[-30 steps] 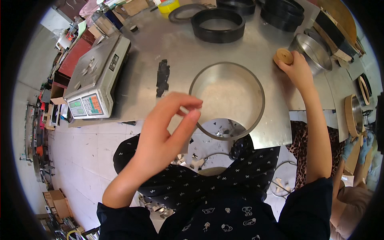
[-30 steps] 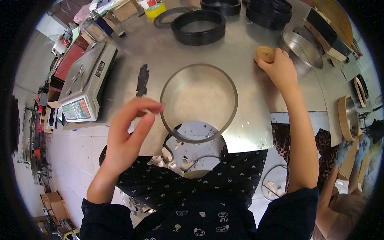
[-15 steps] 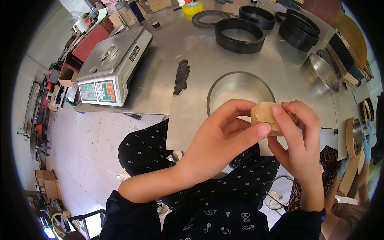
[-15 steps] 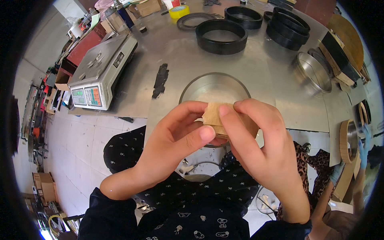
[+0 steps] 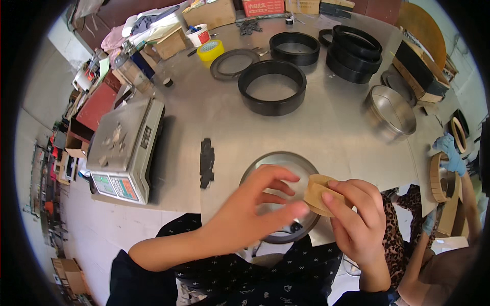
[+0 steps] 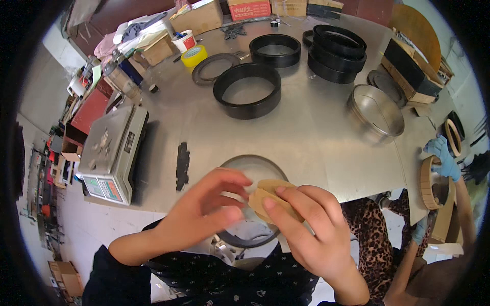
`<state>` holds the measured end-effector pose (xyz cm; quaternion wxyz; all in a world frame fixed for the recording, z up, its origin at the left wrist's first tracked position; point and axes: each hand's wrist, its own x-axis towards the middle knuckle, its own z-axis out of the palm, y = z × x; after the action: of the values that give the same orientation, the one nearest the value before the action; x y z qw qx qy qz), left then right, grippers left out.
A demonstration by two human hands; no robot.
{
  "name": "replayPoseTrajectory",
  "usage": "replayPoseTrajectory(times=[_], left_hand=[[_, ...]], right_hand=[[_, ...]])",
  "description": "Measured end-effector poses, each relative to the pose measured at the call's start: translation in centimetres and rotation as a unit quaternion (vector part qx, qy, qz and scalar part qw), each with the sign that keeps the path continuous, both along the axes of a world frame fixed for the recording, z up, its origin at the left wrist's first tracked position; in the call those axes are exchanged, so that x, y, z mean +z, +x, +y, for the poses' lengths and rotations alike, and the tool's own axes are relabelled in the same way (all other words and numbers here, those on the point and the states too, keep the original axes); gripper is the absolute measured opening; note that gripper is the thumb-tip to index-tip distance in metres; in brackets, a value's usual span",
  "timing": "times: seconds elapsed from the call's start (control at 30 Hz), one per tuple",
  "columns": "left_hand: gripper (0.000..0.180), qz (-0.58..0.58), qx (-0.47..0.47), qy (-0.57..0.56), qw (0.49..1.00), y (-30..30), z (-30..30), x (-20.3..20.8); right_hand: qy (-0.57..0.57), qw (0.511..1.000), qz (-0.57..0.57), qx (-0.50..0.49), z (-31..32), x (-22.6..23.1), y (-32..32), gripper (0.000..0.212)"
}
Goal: Assembling black and wooden-style circular rings by fitting them together and applying protective tape.
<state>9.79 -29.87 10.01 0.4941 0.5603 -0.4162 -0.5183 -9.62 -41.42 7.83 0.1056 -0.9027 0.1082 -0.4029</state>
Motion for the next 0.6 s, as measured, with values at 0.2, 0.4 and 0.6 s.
replayPoseTrajectory(times=[0.2,0.4,0.6], left_hand=[[0.03,-0.046,0.153,-0.055,0.986,0.0,-0.5,-0.7],[0.022,-0.127,0.245,-0.156,0.949,-0.3,3.3,-4.1],[0.015,-0.025,0.233,-0.086,0.968,-4.5,5.8,-4.0]], right_hand=[[-0.082,0.996,-0.029,0.028,-1.7,-0.9,4.9,0.049],[-0.103,0.99,-0.035,0.088,0.8,-2.6,6.8,0.048],[-0.106,0.982,-0.038,0.149,2.1,-2.9,2.6,0.054]])
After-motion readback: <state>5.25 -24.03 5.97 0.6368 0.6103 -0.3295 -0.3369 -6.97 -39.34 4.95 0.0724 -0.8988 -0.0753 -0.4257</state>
